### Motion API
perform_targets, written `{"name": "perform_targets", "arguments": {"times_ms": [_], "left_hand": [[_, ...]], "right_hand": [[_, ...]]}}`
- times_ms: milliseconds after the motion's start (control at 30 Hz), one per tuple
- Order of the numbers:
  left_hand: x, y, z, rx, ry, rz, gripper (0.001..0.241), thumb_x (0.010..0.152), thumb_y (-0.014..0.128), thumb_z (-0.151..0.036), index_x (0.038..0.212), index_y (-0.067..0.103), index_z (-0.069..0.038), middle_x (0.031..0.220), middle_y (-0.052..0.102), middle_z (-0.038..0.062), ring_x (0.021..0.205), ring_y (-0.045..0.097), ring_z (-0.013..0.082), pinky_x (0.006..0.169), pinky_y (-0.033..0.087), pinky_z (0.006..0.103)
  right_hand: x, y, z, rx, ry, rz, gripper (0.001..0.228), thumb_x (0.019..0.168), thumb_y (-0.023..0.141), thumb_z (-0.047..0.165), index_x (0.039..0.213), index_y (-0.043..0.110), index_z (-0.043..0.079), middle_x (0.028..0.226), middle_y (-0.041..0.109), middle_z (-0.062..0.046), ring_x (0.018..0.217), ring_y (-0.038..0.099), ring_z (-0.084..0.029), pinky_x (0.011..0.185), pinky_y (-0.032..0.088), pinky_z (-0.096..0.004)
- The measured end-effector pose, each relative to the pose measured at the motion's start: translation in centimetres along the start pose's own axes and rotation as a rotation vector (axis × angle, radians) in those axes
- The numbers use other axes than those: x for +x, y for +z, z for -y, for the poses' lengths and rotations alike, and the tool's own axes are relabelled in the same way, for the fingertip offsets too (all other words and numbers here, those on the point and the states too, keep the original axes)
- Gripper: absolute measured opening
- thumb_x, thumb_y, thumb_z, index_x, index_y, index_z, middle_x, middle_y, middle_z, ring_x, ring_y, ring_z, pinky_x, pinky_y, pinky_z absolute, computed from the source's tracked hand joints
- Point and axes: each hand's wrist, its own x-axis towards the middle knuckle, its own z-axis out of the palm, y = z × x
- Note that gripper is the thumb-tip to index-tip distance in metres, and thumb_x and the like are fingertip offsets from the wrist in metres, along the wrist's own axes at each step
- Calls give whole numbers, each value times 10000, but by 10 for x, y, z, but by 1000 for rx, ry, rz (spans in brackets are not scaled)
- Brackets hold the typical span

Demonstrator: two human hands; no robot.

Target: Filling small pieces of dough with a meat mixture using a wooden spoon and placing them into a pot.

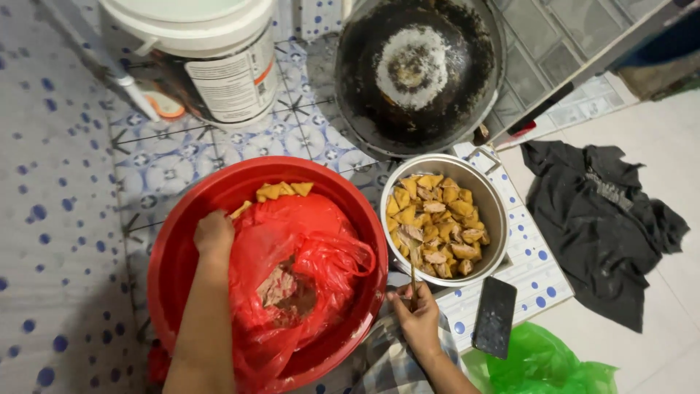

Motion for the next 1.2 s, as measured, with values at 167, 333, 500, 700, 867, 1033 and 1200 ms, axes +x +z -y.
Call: {"name": "perform_targets", "arguments": {"times_ms": [167, 333, 500, 700, 867, 1033, 1200], "left_hand": [[28, 35, 13, 17, -182, -61, 451, 968, 663, -392, 1070, 728, 42, 1027, 741, 255, 903, 716, 448, 737, 588, 515], [41, 54, 5, -10, -309, -98, 702, 899, 755, -618, 1095, 709, 54, 1032, 741, 251, 888, 734, 427, 718, 601, 512], [32, 44, -5, -47, -173, -127, 158, 958, 674, -221, 1042, 805, -190, 1020, 772, 119, 863, 725, 370, 741, 593, 495], [3, 11, 0, -52, 138, -371, 260, 985, 575, -175, 1091, 767, -36, 984, 758, 211, 830, 697, 446, 758, 559, 506], [-83, -31, -10, -832, -50, -310, 289, 982, 646, -97, 1229, 681, 50, 1075, 706, 152, 886, 668, 242, 804, 552, 312], [-169, 17, -1, -1997, 57, 76, 359, 945, 589, -66, 1301, 642, -49, 1040, 686, 94, 812, 625, 154, 720, 539, 287], [-283, -11, -86, -1737, -397, 344, 549, 926, 541, 38, 1464, 437, 81, 1194, 593, 319, 902, 623, 337, 985, 542, 489]], "right_hand": [[1, 1, -3, 12, 21, -28, 285, 844, 730, -115, 862, 504, 57, 845, 677, -88, 681, 636, -126, 608, 526, -233], [1, 2, -1, -7, 26, -37, 259, 841, 741, -106, 869, 538, 53, 829, 662, -61, 630, 550, -98, 582, 461, -218], [4, 6, 4, 2, 33, -34, 283, 846, 749, -104, 851, 531, 76, 803, 665, -60, 559, 493, -81, 515, 410, -212], [7, 5, -3, 38, -3, 2, 319, 839, 743, -127, 845, 500, 79, 784, 687, -89, 535, 550, -98, 477, 454, -211], [6, 6, -5, 72, -32, 38, 295, 860, 721, -114, 866, 492, 73, 814, 649, -62, 612, 553, -104, 560, 469, -223], [2, 4, 1, 113, -36, 92, 267, 876, 720, -88, 872, 502, 67, 798, 652, -70, 638, 576, -117, 590, 477, -230], [-2, -4, -5, 116, -72, 174, 305, 874, 762, -32, 857, 477, 75, 834, 671, -67, 733, 640, -134, 686, 530, -248]]}}
